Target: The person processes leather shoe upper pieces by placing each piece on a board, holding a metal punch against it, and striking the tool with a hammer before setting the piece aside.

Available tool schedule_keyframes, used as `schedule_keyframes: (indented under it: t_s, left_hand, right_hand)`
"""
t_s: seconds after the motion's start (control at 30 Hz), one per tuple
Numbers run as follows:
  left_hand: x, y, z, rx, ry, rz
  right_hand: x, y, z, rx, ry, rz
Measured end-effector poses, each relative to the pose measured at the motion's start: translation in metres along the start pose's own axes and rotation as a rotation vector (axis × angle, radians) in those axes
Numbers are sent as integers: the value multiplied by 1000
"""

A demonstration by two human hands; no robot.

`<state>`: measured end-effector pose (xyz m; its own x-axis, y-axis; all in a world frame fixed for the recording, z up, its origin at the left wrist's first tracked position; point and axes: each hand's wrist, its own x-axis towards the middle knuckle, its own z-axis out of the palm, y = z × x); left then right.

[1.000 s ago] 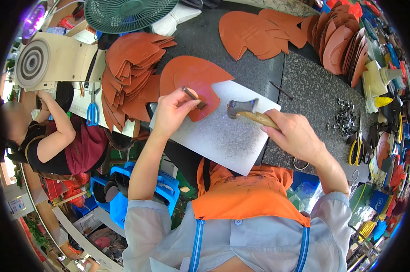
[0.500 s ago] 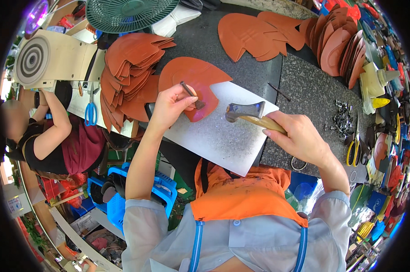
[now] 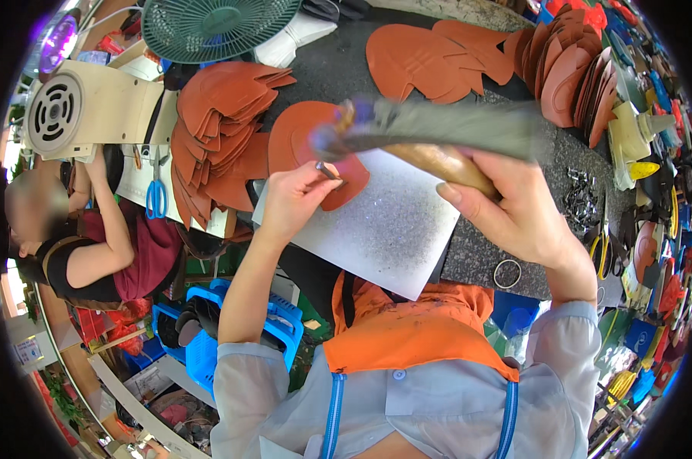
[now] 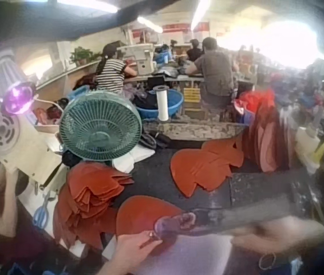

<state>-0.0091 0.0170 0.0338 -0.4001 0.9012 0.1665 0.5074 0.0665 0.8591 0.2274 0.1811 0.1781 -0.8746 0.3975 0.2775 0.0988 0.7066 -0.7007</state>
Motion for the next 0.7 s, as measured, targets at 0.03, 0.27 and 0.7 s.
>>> schedule_keyframes:
  t_s: [0.03, 0.27, 0.7]
  left_hand:
    - [1, 6, 0, 50, -27, -29]
    - [-10, -7, 5, -198, 75, -48]
    - [16, 6, -49, -118, 425, -85]
  right_hand:
    - [9, -5, 0, -56, 83, -109]
    - [17, 20, 1, -501, -286, -88]
    - [52, 209, 18, -828, -231, -118]
